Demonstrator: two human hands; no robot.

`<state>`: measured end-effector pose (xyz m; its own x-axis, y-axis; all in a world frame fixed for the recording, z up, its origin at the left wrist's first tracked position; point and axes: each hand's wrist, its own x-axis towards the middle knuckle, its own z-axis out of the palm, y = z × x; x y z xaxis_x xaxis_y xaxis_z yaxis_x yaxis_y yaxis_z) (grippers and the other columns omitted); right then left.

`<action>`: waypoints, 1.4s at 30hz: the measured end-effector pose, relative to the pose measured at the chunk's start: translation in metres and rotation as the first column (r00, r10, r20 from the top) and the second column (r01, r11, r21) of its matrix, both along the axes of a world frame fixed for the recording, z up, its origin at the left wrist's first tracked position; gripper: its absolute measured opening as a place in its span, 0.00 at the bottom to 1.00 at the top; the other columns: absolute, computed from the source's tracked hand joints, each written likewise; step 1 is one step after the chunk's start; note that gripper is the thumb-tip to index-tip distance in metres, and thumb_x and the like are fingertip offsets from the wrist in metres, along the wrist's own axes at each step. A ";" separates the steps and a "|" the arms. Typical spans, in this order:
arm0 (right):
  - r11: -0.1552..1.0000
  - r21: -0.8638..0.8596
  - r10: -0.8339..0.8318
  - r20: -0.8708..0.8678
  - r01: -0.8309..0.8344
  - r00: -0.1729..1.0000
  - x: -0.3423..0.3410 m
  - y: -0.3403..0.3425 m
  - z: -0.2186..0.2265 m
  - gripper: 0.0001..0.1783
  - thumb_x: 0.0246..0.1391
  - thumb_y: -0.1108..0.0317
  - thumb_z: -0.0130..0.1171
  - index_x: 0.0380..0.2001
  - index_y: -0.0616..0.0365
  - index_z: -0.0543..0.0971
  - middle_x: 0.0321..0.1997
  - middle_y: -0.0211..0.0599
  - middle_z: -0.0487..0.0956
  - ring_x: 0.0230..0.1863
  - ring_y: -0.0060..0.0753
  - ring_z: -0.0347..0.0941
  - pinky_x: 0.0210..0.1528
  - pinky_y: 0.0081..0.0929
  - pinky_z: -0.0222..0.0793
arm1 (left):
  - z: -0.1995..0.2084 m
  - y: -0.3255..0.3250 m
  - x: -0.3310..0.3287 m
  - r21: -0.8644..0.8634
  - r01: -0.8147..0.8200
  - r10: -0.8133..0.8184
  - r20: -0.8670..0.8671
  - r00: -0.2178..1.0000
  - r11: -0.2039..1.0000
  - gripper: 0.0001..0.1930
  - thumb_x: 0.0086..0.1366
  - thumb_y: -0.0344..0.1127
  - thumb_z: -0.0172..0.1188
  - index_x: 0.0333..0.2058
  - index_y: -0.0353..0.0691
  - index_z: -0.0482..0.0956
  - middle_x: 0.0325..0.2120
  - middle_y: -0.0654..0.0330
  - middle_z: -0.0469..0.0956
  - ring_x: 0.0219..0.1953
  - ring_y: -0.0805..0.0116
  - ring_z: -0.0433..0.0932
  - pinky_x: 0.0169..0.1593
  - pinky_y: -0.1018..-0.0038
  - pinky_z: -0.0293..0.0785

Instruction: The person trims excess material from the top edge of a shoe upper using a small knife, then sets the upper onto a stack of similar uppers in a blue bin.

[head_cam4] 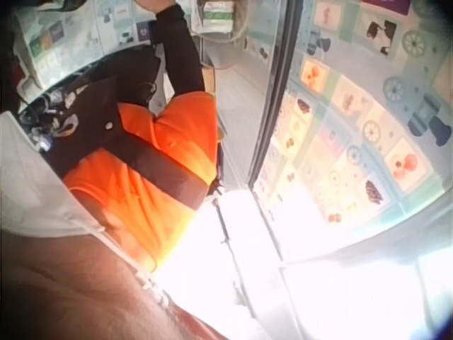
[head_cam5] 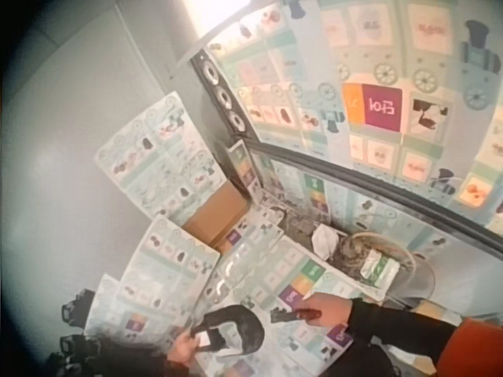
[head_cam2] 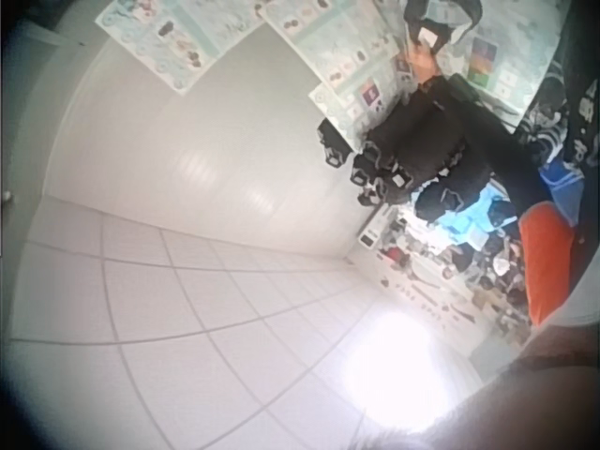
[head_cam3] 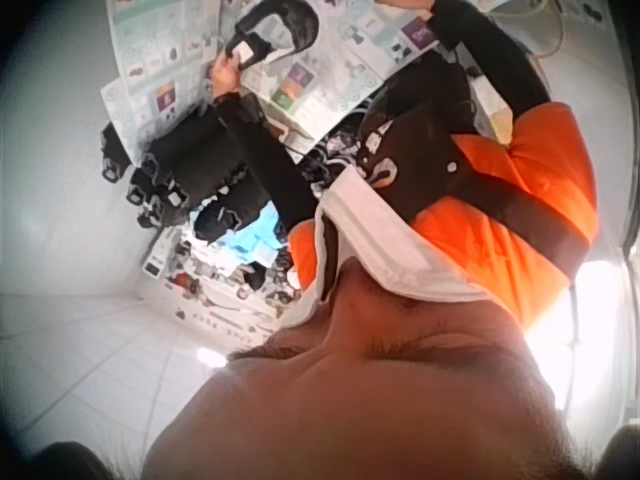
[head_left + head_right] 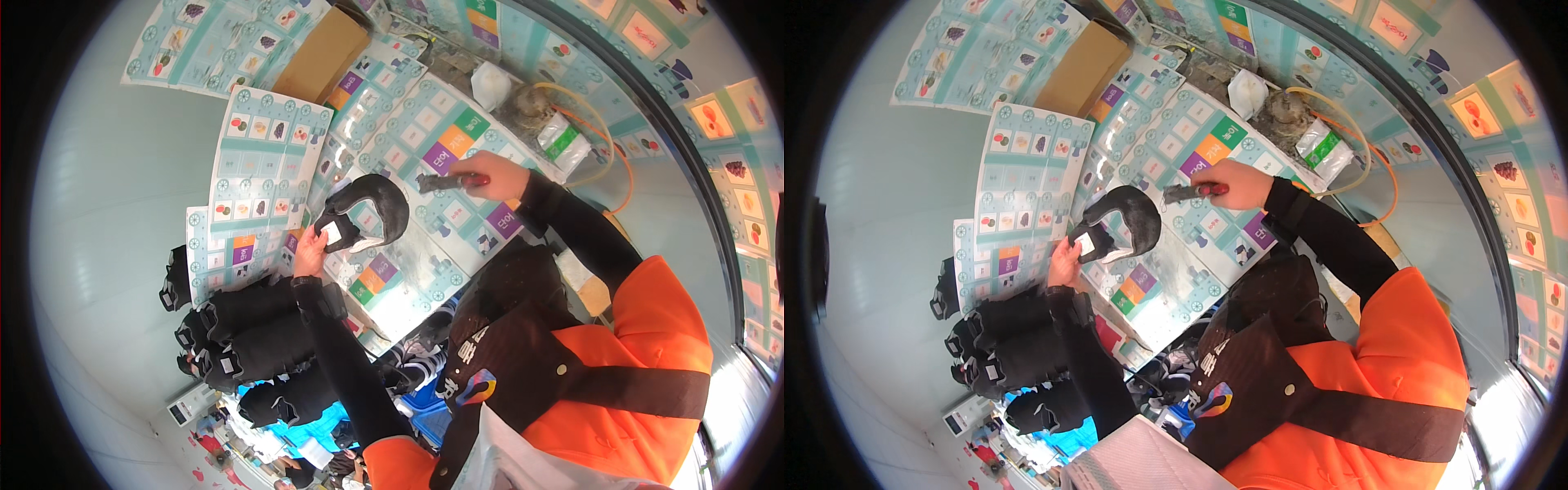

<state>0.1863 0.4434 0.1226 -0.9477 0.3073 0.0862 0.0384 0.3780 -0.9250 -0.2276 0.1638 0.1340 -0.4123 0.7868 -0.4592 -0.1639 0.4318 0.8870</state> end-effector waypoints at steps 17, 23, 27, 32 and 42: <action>0.971 0.095 0.219 -0.005 -0.218 0.976 -0.017 0.006 0.029 0.09 0.45 0.74 0.59 0.33 0.56 0.76 0.26 0.44 0.78 0.33 0.56 0.76 0.34 0.47 0.66 | 0.011 0.041 0.006 -0.320 0.245 -0.400 -0.636 0.660 0.915 0.10 0.69 0.31 0.60 0.48 0.37 0.80 0.35 0.61 0.82 0.37 0.71 0.79 0.44 0.73 0.73; 0.991 -0.002 0.132 0.083 -0.132 0.988 -0.007 0.011 0.007 0.11 0.45 0.74 0.58 0.36 0.57 0.78 0.25 0.46 0.76 0.31 0.57 0.76 0.34 0.45 0.66 | -0.002 0.028 0.016 -0.311 0.194 -0.353 -0.617 0.703 0.931 0.12 0.68 0.33 0.62 0.49 0.38 0.80 0.38 0.60 0.84 0.41 0.69 0.81 0.47 0.72 0.74; 0.985 0.033 0.163 0.108 -0.167 0.981 0.001 0.011 -0.002 0.10 0.45 0.73 0.57 0.35 0.57 0.78 0.27 0.42 0.79 0.34 0.54 0.78 0.37 0.43 0.69 | -0.003 0.019 0.019 -0.211 0.195 -0.282 -0.556 0.782 0.958 0.12 0.70 0.29 0.61 0.50 0.34 0.80 0.41 0.60 0.84 0.45 0.71 0.82 0.51 0.74 0.74; 0.991 -0.001 0.131 0.122 -0.132 0.984 -0.008 0.009 -0.010 0.09 0.46 0.73 0.56 0.34 0.58 0.77 0.28 0.47 0.79 0.34 0.56 0.77 0.37 0.42 0.69 | -0.021 -0.012 0.012 -0.202 0.130 -0.216 -0.499 0.839 0.971 0.14 0.70 0.29 0.61 0.53 0.33 0.79 0.44 0.60 0.84 0.47 0.72 0.81 0.56 0.75 0.74; 0.976 -0.080 -0.173 0.269 0.201 0.947 0.000 0.012 -0.190 0.33 0.53 0.79 0.57 0.65 0.68 0.69 0.42 0.44 0.78 0.44 0.41 0.77 0.49 0.35 0.72 | -0.047 -0.143 0.127 -0.381 -0.176 -0.056 -0.524 0.850 0.908 0.21 0.72 0.46 0.60 0.53 0.33 0.77 0.47 0.49 0.81 0.51 0.50 0.79 0.56 0.62 0.74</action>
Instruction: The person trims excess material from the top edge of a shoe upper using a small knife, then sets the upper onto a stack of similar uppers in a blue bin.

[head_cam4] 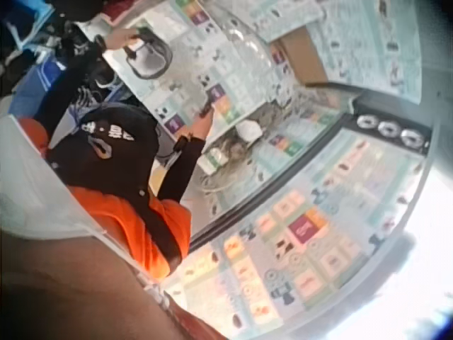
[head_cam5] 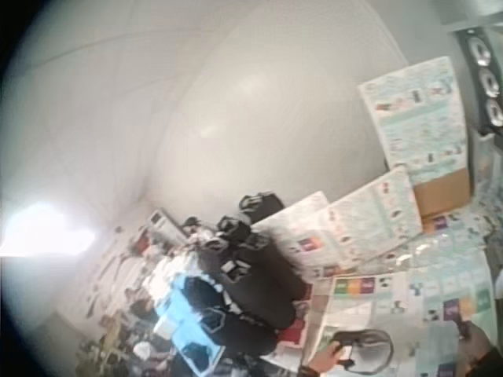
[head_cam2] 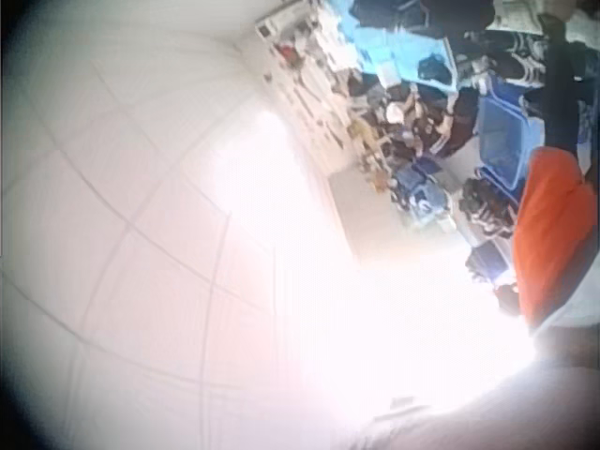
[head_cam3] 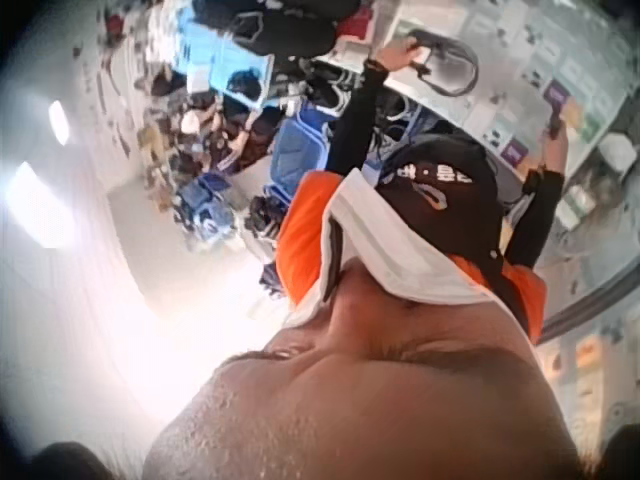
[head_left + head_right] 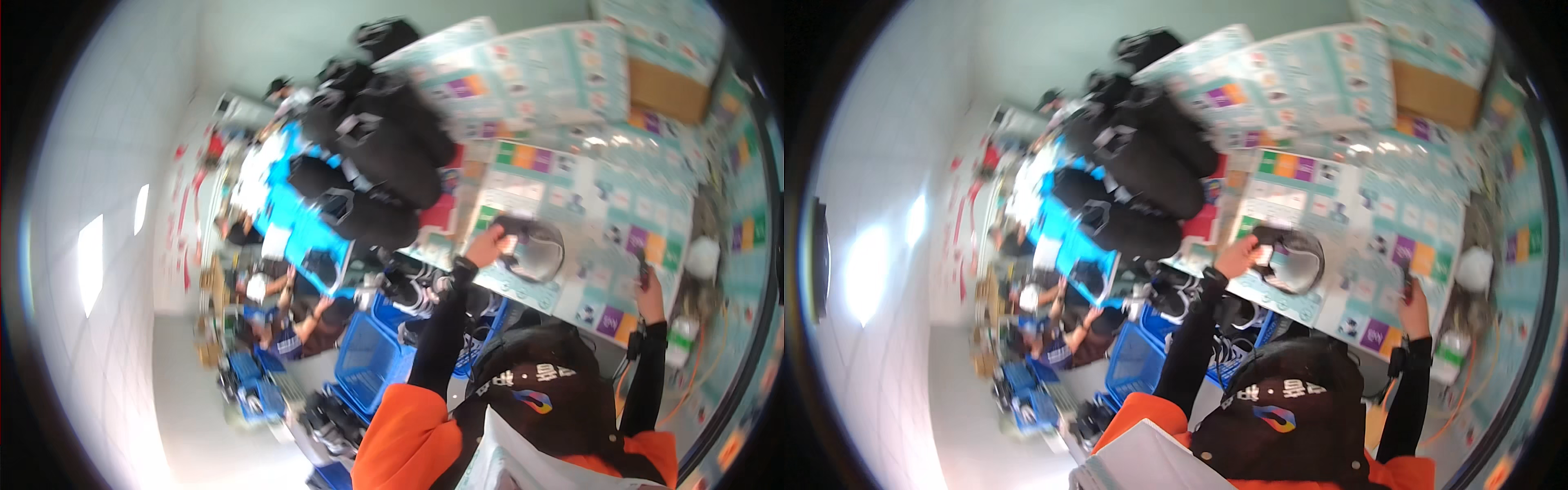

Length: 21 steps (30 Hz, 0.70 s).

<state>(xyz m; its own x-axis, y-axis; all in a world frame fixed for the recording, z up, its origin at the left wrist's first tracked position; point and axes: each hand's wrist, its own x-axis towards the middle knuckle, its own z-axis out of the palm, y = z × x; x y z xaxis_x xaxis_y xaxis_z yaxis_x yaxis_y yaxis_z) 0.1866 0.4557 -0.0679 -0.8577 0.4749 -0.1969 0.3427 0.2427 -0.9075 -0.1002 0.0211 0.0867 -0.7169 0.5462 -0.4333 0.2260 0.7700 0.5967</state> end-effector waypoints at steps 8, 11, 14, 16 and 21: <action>0.790 0.563 0.086 0.288 -0.242 0.954 -0.068 0.009 -0.029 0.38 0.49 0.79 0.60 0.66 0.68 0.66 0.65 0.63 0.68 0.67 0.64 0.65 0.68 0.49 0.64 | -0.082 -0.272 0.202 -0.058 -0.431 0.403 -0.264 0.876 0.900 0.20 0.58 0.43 0.75 0.47 0.49 0.81 0.38 0.49 0.84 0.42 0.44 0.84 0.46 0.60 0.81; 0.713 0.610 0.233 0.260 -0.347 0.937 -0.086 0.010 -0.011 0.29 0.48 0.78 0.62 0.57 0.67 0.75 0.55 0.59 0.76 0.60 0.61 0.72 0.62 0.48 0.69 | -0.047 -0.336 0.193 -0.235 -0.780 0.683 -0.382 0.623 0.580 0.20 0.54 0.51 0.72 0.43 0.48 0.87 0.38 0.52 0.87 0.43 0.50 0.86 0.47 0.57 0.81; 0.672 0.578 0.366 0.285 -0.464 0.886 -0.127 -0.020 -0.026 0.21 0.47 0.76 0.63 0.48 0.64 0.80 0.46 0.55 0.80 0.54 0.59 0.76 0.56 0.47 0.71 | 0.076 -0.473 0.133 -0.334 -0.917 0.417 -0.818 0.396 0.216 0.20 0.65 0.41 0.60 0.55 0.43 0.79 0.55 0.46 0.79 0.57 0.44 0.79 0.57 0.53 0.76; 0.668 0.597 0.378 0.244 -0.446 0.893 -0.116 -0.016 -0.023 0.20 0.49 0.74 0.63 0.48 0.62 0.81 0.48 0.54 0.81 0.55 0.58 0.75 0.57 0.45 0.71 | 0.200 -0.498 0.065 0.148 -0.922 0.218 -0.973 -0.072 0.357 0.21 0.70 0.37 0.56 0.59 0.37 0.74 0.58 0.45 0.76 0.60 0.47 0.76 0.62 0.56 0.73; 0.687 0.591 0.368 0.216 -0.421 0.904 -0.128 -0.101 0.045 0.17 0.52 0.70 0.63 0.47 0.60 0.81 0.52 0.50 0.81 0.60 0.56 0.73 0.65 0.45 0.67 | 0.426 -0.382 0.069 0.807 0.122 0.793 -0.520 -0.318 0.577 0.17 0.79 0.34 0.48 0.59 0.31 0.73 0.54 0.51 0.80 0.56 0.61 0.79 0.63 0.65 0.72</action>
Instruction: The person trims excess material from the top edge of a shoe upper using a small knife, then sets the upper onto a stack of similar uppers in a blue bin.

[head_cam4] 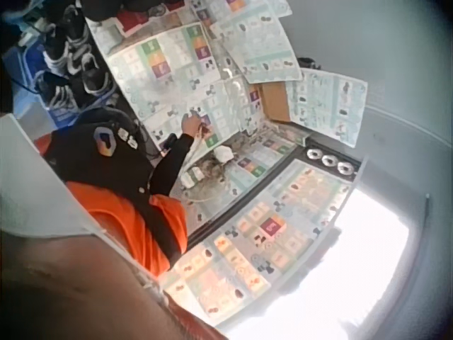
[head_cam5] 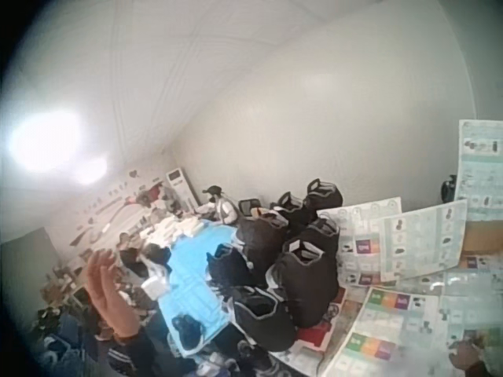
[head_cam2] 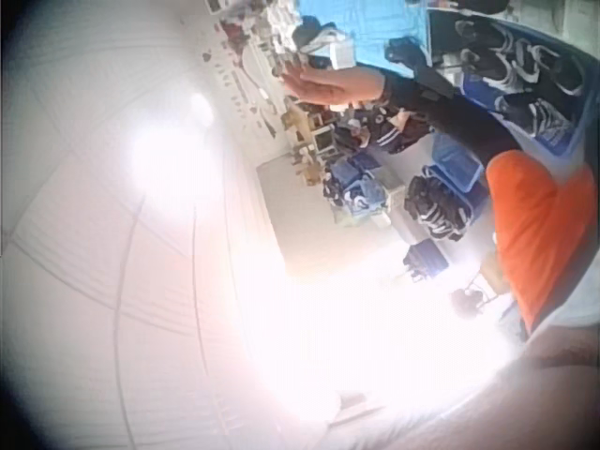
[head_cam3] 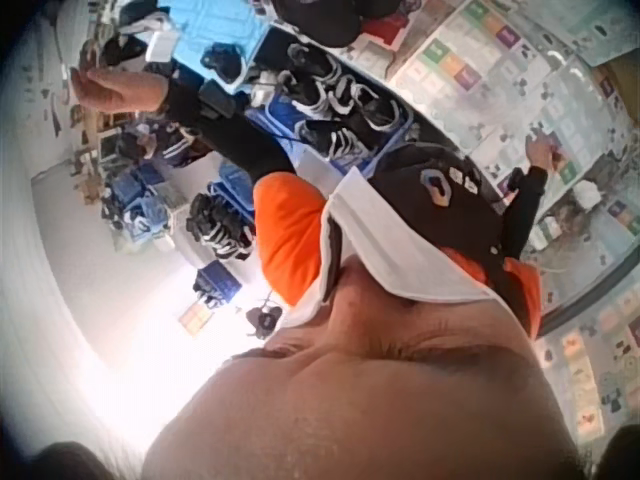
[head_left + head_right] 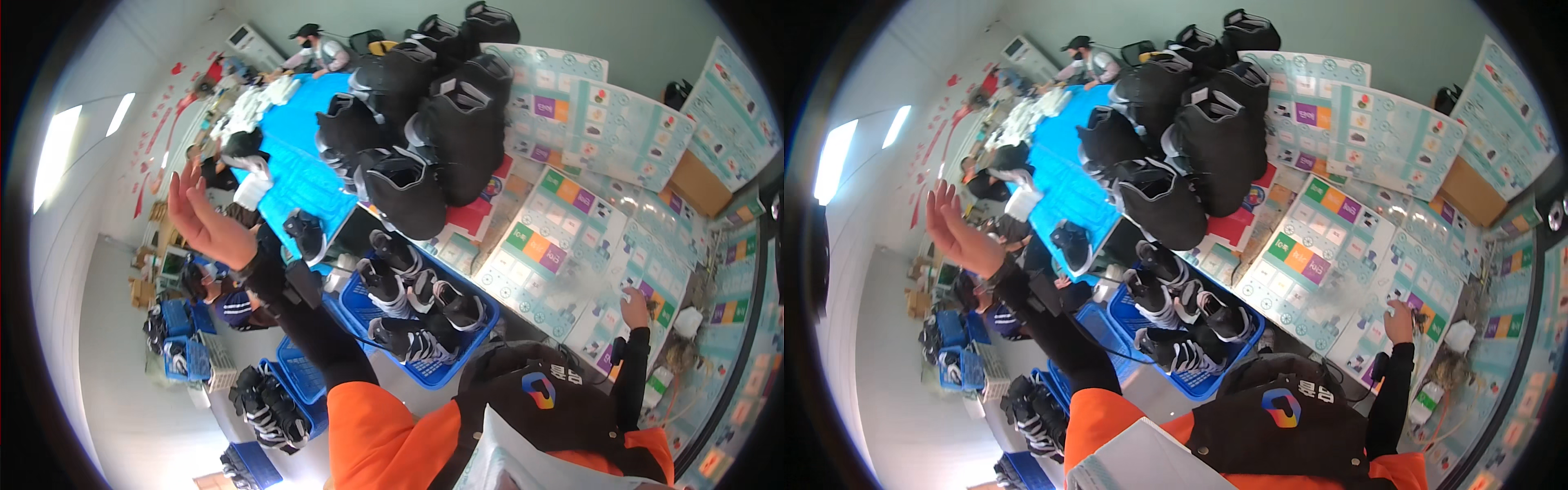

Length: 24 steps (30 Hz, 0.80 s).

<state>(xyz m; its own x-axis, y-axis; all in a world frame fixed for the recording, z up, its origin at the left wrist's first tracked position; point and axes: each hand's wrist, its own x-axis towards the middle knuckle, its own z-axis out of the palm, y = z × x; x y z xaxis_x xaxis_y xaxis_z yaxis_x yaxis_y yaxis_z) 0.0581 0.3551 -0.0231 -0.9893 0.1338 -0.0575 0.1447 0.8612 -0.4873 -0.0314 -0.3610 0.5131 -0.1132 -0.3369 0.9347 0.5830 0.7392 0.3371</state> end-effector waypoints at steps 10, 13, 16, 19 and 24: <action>0.999 -0.049 0.009 0.036 -0.007 0.999 0.047 -0.056 0.045 0.13 0.51 0.69 0.65 0.41 0.61 0.83 0.43 0.51 0.82 0.51 0.58 0.76 0.57 0.46 0.72 | -0.246 0.040 -0.076 -0.667 0.081 0.469 0.600 0.647 0.741 0.26 0.50 0.39 0.76 0.49 0.45 0.81 0.64 0.50 0.67 0.68 0.42 0.62 0.68 0.49 0.61; 1.000 -0.011 0.022 -0.006 -0.022 1.000 0.038 -0.065 0.057 0.14 0.51 0.72 0.65 0.42 0.62 0.82 0.45 0.52 0.81 0.54 0.58 0.75 0.59 0.46 0.71 | -0.241 0.023 -0.093 -0.595 0.113 0.326 0.578 0.748 0.796 0.13 0.50 0.31 0.74 0.34 0.40 0.82 0.60 0.51 0.69 0.66 0.38 0.63 0.64 0.51 0.66; 0.999 -0.036 0.027 0.005 -0.027 1.000 0.024 -0.074 0.066 0.13 0.52 0.73 0.64 0.43 0.62 0.82 0.47 0.52 0.80 0.56 0.58 0.74 0.60 0.46 0.70 | -0.207 0.020 -0.088 -0.571 0.058 0.295 0.506 0.810 0.819 0.11 0.53 0.30 0.72 0.35 0.40 0.82 0.58 0.51 0.70 0.65 0.37 0.63 0.64 0.48 0.67; 0.992 -0.065 0.105 -0.017 -0.106 0.994 0.009 -0.100 0.107 0.16 0.53 0.75 0.63 0.47 0.61 0.80 0.50 0.50 0.79 0.54 0.56 0.75 0.53 0.41 0.74 | -0.131 0.024 -0.057 -0.579 -0.015 0.318 0.426 0.847 0.815 0.10 0.53 0.29 0.73 0.34 0.40 0.82 0.57 0.51 0.72 0.63 0.40 0.67 0.62 0.49 0.69; 0.920 -0.291 0.167 -0.317 -0.264 0.934 -0.025 -0.185 0.246 0.32 0.53 0.72 0.70 0.62 0.57 0.73 0.65 0.47 0.72 0.63 0.52 0.73 0.58 0.36 0.75 | -0.048 0.061 0.005 -0.344 0.382 -0.056 0.676 0.734 0.857 0.10 0.59 0.27 0.71 0.34 0.33 0.78 0.53 0.51 0.75 0.50 0.52 0.76 0.52 0.63 0.74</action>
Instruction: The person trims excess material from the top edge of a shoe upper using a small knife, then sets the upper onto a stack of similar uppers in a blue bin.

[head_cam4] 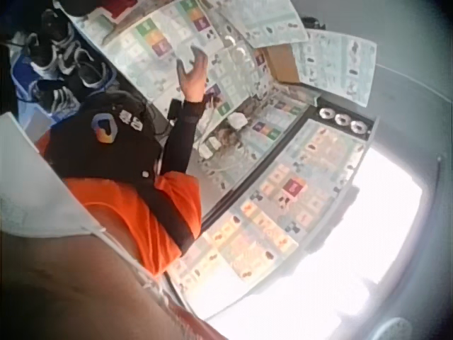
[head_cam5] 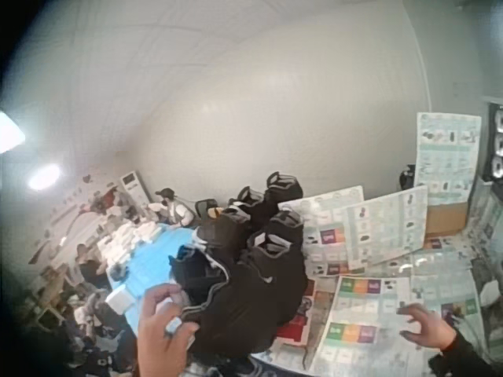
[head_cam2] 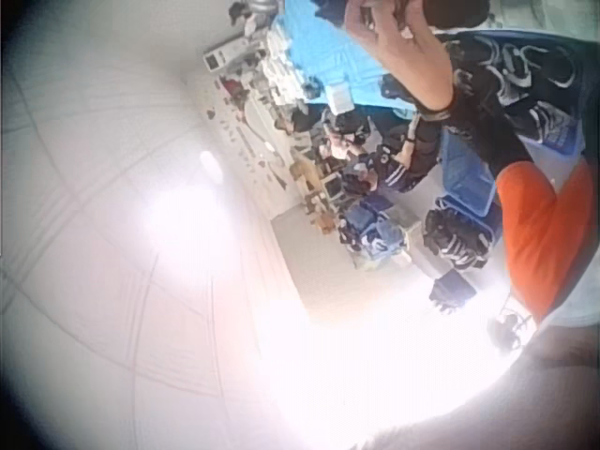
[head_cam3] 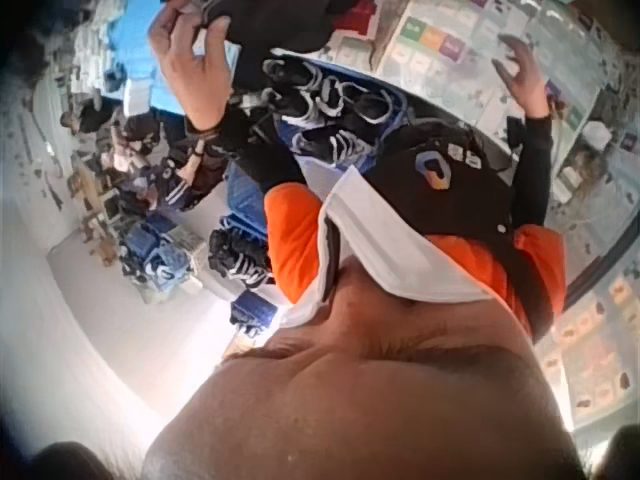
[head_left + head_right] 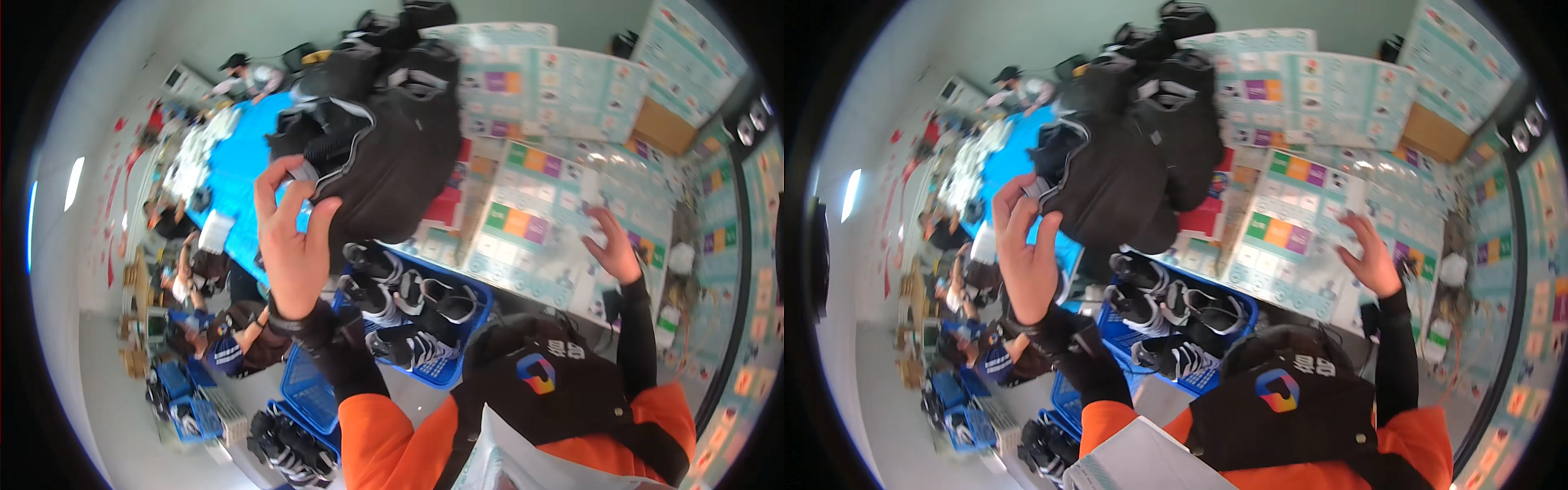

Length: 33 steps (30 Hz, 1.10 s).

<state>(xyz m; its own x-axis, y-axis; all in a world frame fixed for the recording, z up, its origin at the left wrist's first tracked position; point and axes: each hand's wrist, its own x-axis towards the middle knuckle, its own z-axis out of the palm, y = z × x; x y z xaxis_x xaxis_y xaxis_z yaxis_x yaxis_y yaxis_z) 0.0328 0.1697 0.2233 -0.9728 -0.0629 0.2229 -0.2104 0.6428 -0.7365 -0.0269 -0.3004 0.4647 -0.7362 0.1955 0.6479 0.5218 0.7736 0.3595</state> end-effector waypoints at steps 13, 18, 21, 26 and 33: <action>0.983 0.115 -0.137 -0.086 0.146 0.987 -0.005 -0.006 -0.049 0.22 0.56 0.67 0.68 0.55 0.47 0.81 0.54 0.39 0.81 0.46 0.47 0.82 0.46 0.38 0.80 | -0.313 0.194 -0.015 0.752 0.117 -0.733 0.574 0.365 0.648 0.25 0.75 0.36 0.59 0.67 0.41 0.67 0.59 0.59 0.76 0.51 0.70 0.79 0.51 0.73 0.79; 0.955 -0.238 -0.153 0.122 0.178 0.981 0.024 0.044 -0.072 0.20 0.55 0.62 0.73 0.50 0.53 0.83 0.52 0.38 0.82 0.49 0.40 0.82 0.51 0.33 0.80 | -0.317 0.251 0.011 0.614 0.192 -0.608 0.592 0.529 0.766 0.17 0.69 0.29 0.66 0.54 0.32 0.81 0.52 0.57 0.83 0.51 0.69 0.81 0.56 0.74 0.74; 0.878 -0.437 -0.142 0.149 0.194 0.979 0.038 0.063 -0.074 0.21 0.53 0.64 0.76 0.50 0.56 0.84 0.52 0.36 0.82 0.52 0.33 0.81 0.56 0.29 0.78 | -0.305 0.274 0.014 0.552 0.250 -0.569 0.538 0.622 0.796 0.10 0.67 0.28 0.68 0.45 0.32 0.86 0.44 0.54 0.85 0.48 0.64 0.83 0.55 0.71 0.76; 0.798 -0.585 -0.117 0.084 0.144 0.990 0.052 0.084 -0.092 0.13 0.56 0.68 0.73 0.44 0.58 0.85 0.50 0.36 0.83 0.53 0.29 0.79 0.55 0.30 0.76 | -0.308 0.290 0.016 0.546 0.215 -0.529 0.520 0.671 0.809 0.08 0.67 0.29 0.68 0.40 0.30 0.86 0.38 0.55 0.84 0.42 0.65 0.82 0.49 0.73 0.75; 0.697 -0.606 -0.176 0.373 0.384 0.911 0.041 0.100 -0.090 0.06 0.63 0.69 0.66 0.35 0.61 0.82 0.32 0.24 0.81 0.41 0.15 0.74 0.44 0.20 0.72 | -0.321 0.309 0.003 0.617 -0.114 -0.521 0.738 0.429 0.779 0.11 0.74 0.36 0.62 0.42 0.31 0.85 0.37 0.63 0.83 0.39 0.75 0.78 0.46 0.77 0.72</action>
